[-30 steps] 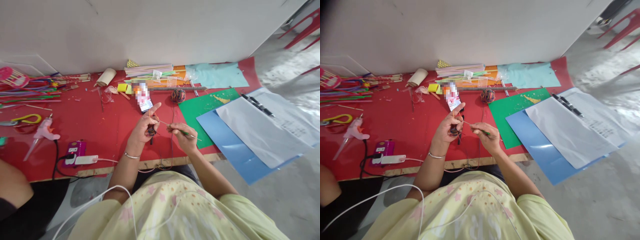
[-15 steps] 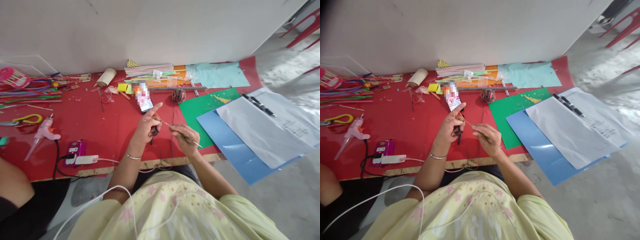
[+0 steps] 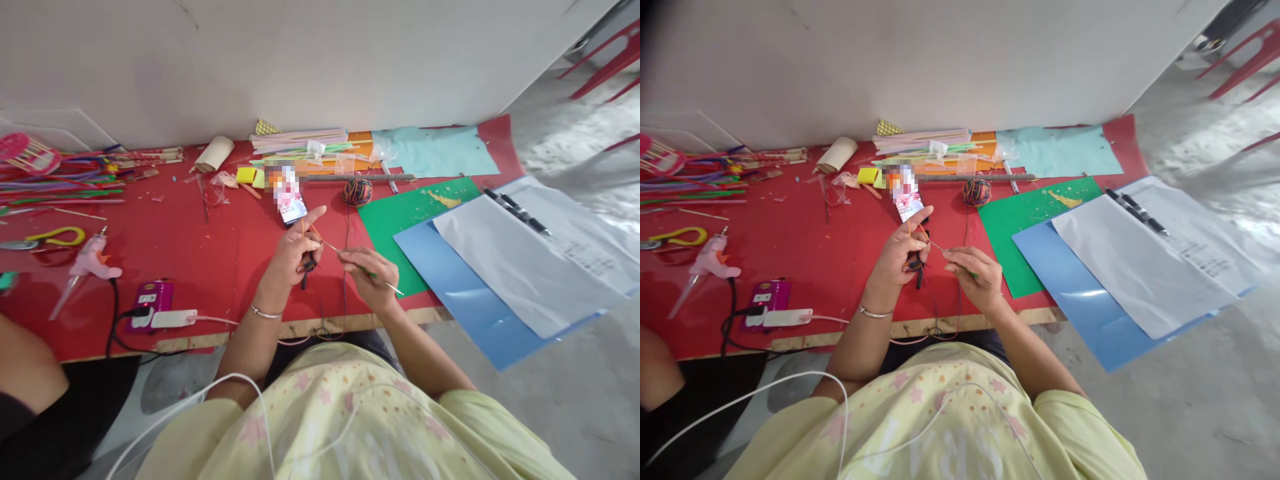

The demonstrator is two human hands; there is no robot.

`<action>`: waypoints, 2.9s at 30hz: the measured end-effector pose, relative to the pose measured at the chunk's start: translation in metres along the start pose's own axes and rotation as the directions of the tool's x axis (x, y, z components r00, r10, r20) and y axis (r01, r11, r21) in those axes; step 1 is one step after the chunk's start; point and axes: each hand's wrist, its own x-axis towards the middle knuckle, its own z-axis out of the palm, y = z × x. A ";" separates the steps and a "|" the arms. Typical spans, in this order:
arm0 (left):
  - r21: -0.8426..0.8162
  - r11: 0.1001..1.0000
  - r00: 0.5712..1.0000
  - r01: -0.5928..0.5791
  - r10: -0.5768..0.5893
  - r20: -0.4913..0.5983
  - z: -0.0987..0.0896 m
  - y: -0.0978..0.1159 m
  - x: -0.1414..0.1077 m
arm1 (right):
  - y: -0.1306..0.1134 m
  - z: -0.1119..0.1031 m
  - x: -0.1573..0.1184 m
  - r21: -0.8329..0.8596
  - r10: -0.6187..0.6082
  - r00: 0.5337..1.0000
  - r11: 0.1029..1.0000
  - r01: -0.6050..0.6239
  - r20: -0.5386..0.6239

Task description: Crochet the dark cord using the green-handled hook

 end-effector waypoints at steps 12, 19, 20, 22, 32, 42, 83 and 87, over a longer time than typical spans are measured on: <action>-0.037 0.999 1.000 -0.001 0.001 -0.018 0.004 -0.003 0.000 | -0.005 0.002 -0.005 -0.095 -0.141 0.990 0.986 0.138 -0.023; -0.159 0.985 0.996 0.060 -0.048 0.081 -0.001 0.000 -0.001 | -0.008 -0.010 0.005 0.099 0.033 0.998 0.994 -0.039 0.057; -0.183 0.980 0.994 0.077 -0.060 0.096 -0.001 0.000 -0.001 | -0.008 -0.013 0.007 0.123 0.036 0.997 0.991 -0.045 0.072; -0.227 0.967 0.988 0.117 -0.091 0.122 -0.001 0.001 -0.001 | -0.008 -0.018 0.010 0.135 0.027 0.994 0.990 -0.041 0.104; -0.237 0.958 0.978 0.158 -0.119 0.172 -0.001 -0.001 0.001 | -0.012 -0.022 0.012 0.319 0.406 0.905 0.847 -0.425 0.126; -0.068 0.993 0.994 0.097 -0.093 0.063 0.001 -0.003 0.001 | -0.022 -0.020 0.022 0.282 0.415 0.909 0.868 -0.410 0.044; -0.151 0.983 0.987 0.104 -0.084 0.134 -0.002 -0.003 0.002 | 0.000 -0.016 0.011 0.469 0.575 0.805 0.676 -0.568 0.147; -0.151 0.984 0.991 0.099 -0.083 0.105 -0.005 -0.004 0.004 | -0.009 -0.025 0.014 0.250 0.312 0.941 0.908 -0.336 0.131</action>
